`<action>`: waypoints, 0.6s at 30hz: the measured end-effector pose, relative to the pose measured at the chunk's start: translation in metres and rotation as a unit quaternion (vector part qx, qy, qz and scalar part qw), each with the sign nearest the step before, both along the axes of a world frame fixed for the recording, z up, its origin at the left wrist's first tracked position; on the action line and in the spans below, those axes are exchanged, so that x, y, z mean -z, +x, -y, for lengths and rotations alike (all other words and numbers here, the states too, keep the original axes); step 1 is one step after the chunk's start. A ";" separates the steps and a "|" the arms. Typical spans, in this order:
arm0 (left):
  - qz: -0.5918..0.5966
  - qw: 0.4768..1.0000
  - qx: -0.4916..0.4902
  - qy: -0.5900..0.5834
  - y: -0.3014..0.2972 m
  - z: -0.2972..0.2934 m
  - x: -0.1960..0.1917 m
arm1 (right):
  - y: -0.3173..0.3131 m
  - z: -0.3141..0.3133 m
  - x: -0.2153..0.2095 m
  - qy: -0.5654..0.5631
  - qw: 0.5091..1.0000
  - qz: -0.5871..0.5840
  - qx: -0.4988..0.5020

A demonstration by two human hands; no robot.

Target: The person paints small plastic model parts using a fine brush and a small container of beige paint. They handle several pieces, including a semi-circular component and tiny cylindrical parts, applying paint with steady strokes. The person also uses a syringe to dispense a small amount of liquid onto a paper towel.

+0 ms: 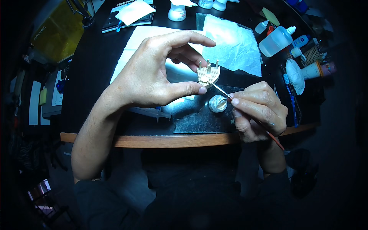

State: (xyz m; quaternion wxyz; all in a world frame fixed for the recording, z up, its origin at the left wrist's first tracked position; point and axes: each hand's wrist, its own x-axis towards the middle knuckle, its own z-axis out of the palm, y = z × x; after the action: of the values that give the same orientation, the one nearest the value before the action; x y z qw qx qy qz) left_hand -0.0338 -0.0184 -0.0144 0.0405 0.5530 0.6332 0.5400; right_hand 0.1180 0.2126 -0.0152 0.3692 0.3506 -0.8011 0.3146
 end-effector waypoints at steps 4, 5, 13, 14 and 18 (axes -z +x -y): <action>-0.001 1.000 0.002 0.000 -0.001 -0.001 0.002 | 0.000 0.000 0.000 -0.002 1.000 -0.001 -0.003; -0.002 1.000 0.001 -0.001 0.000 -0.001 0.001 | 0.000 0.001 0.000 -0.002 1.000 0.000 -0.002; -0.005 0.999 0.003 -0.033 -0.002 0.003 -0.001 | 0.000 0.001 -0.001 -0.008 1.000 -0.001 0.011; -0.009 0.999 0.003 -0.035 -0.002 0.003 -0.001 | 0.001 0.001 -0.001 -0.024 1.000 0.006 0.010; -0.020 0.999 0.009 -0.034 0.000 0.002 0.001 | 0.002 -0.003 0.001 -0.067 0.997 0.040 0.004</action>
State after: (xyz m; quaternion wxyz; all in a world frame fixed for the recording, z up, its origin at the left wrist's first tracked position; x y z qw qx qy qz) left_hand -0.0342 -0.0199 -0.0151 0.0517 0.5677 0.6470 0.5064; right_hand 0.1199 0.2157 -0.0166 0.3610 0.3092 -0.7936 0.3799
